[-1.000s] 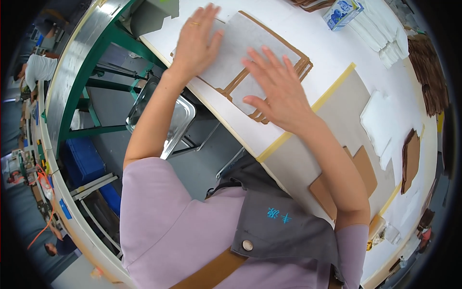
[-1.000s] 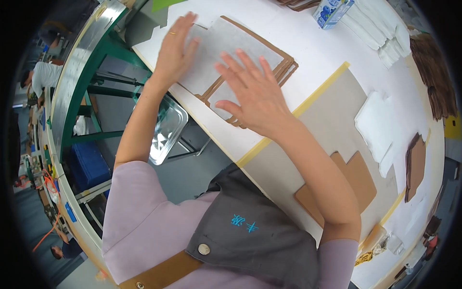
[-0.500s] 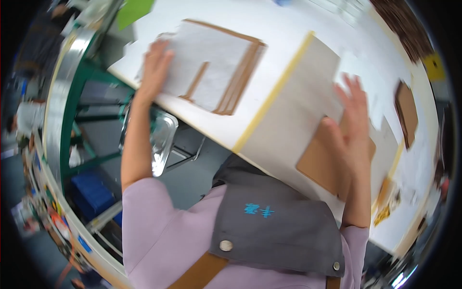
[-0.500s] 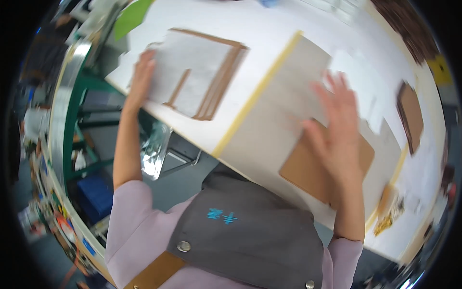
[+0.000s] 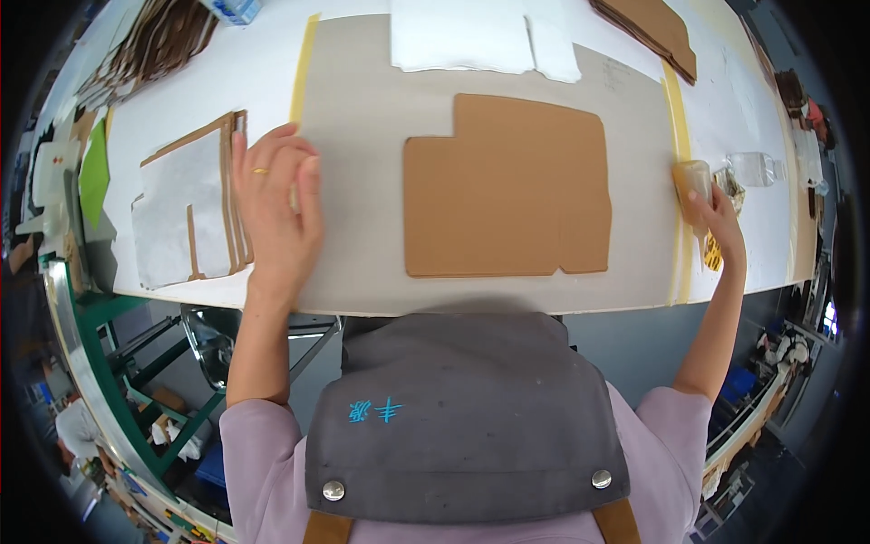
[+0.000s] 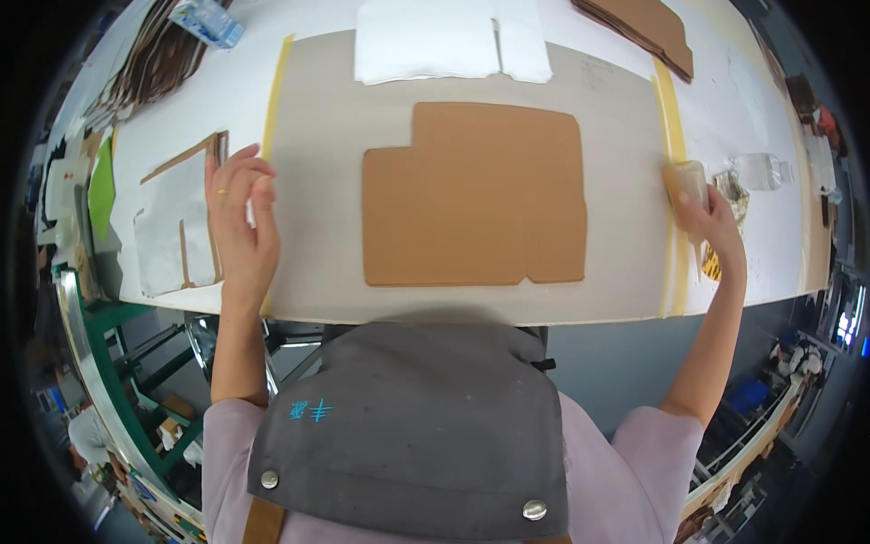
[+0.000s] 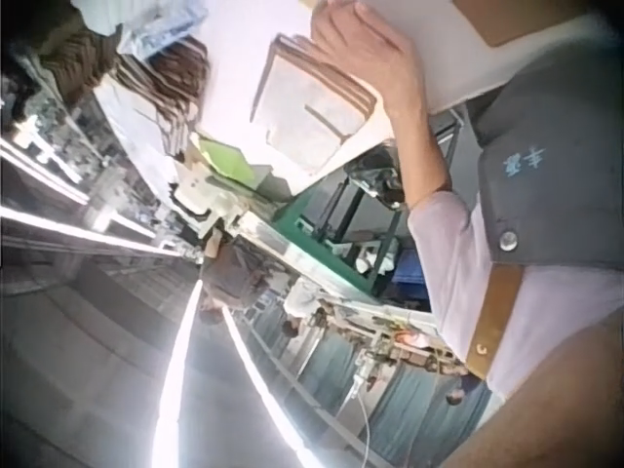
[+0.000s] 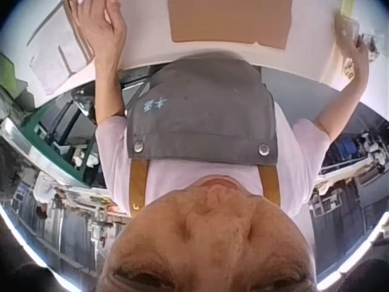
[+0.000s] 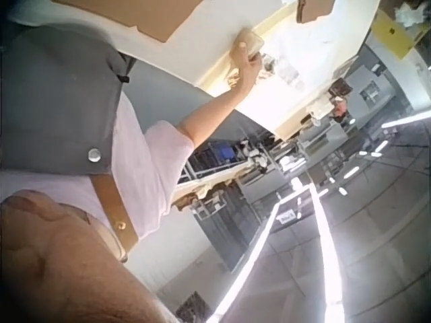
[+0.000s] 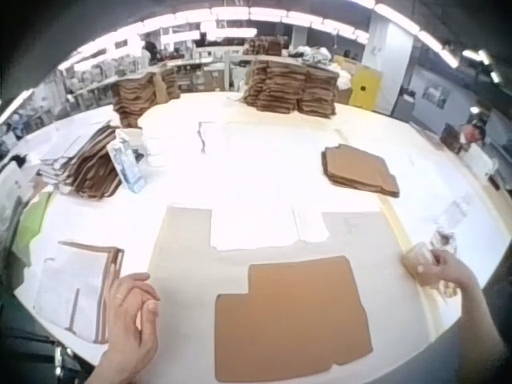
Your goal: Applying lining material to pieces of leather using adhesive from a squeeze bottle.
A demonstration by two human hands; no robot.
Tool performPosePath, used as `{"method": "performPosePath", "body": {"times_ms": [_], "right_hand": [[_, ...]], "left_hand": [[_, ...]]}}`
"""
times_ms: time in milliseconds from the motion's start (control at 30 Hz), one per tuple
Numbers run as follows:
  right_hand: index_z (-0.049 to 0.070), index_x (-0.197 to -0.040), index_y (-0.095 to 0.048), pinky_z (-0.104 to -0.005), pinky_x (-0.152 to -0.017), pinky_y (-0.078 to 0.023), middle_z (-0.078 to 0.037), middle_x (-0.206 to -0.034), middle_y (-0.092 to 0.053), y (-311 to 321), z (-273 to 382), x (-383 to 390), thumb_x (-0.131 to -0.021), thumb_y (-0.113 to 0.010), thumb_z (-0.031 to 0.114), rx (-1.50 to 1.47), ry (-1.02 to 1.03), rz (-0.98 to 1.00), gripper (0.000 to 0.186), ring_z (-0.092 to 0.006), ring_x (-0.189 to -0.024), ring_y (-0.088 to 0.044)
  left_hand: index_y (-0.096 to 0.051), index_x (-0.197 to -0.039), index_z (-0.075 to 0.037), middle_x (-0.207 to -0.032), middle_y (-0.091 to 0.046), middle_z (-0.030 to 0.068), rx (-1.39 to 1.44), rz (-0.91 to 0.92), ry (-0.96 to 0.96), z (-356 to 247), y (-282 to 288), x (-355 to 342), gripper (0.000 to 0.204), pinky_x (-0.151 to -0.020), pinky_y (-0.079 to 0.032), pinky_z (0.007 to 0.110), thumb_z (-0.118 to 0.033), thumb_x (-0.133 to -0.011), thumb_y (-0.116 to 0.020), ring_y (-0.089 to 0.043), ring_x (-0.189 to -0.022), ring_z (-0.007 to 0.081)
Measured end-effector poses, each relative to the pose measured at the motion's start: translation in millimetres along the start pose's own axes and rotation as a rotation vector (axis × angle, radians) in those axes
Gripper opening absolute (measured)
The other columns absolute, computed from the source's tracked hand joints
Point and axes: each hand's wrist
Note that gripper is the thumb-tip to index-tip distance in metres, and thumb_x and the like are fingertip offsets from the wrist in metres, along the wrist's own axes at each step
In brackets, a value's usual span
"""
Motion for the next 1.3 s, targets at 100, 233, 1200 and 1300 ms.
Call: {"method": "performPosePath", "body": {"times_ms": [100,233,1200,1300], "right_hand": [[-0.002,-0.126,-0.055,-0.0273,-0.076,-0.048,-0.006,-0.104,-0.063,7,-3,-11,-0.089,-0.070,0.040,-0.082,-0.147,0.090,0.058,-0.0141,-0.089,-0.060],[0.001,-0.139,-0.043,-0.0292,-0.086,-0.053,-0.016,-0.134,-0.052,-20,17,12,-0.093,-0.065,0.036,-1.061,0.062,-0.158,0.062,-0.0236,-0.118,-0.054],[0.005,-0.136,-0.045,-0.0355,-0.097,-0.052,-0.008,-0.126,-0.057,-158,109,82,-0.091,-0.070,0.017,-1.168,-0.020,-0.686,0.053,-0.0188,-0.114,-0.059],[0.005,-0.135,-0.045,-0.0345,-0.096,-0.053,-0.008,-0.125,-0.057,-158,110,80,-0.091,-0.070,0.016,-1.140,-0.013,-0.693,0.053,-0.0187,-0.112,-0.060]], "left_hand": [[-0.058,-0.083,-0.005,-0.093,-0.060,0.0069,0.134,0.077,-0.070,-34,-19,-19,0.012,-0.112,-0.026,0.050,-0.010,-0.093,-0.054,-0.059,-0.109,0.0276],[-0.058,-0.080,-0.005,-0.092,-0.061,0.0065,0.255,0.156,-0.081,-57,-41,-34,0.012,-0.110,-0.028,0.050,-0.009,-0.092,-0.057,-0.059,-0.106,0.0270],[-0.057,-0.086,-0.007,-0.089,-0.062,0.0038,0.659,0.193,0.222,-40,-59,-29,0.018,-0.115,-0.021,0.051,-0.020,-0.097,-0.053,-0.060,-0.104,0.0251],[-0.057,-0.091,-0.007,-0.091,-0.063,0.0036,0.675,0.204,0.227,-40,-61,-29,0.015,-0.116,-0.020,0.051,-0.020,-0.097,-0.055,-0.060,-0.105,0.0251]]}}
Point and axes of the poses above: each hand's wrist, its own x-axis away from the middle knuckle, its own y-axis out of the back of the hand, z = x × y
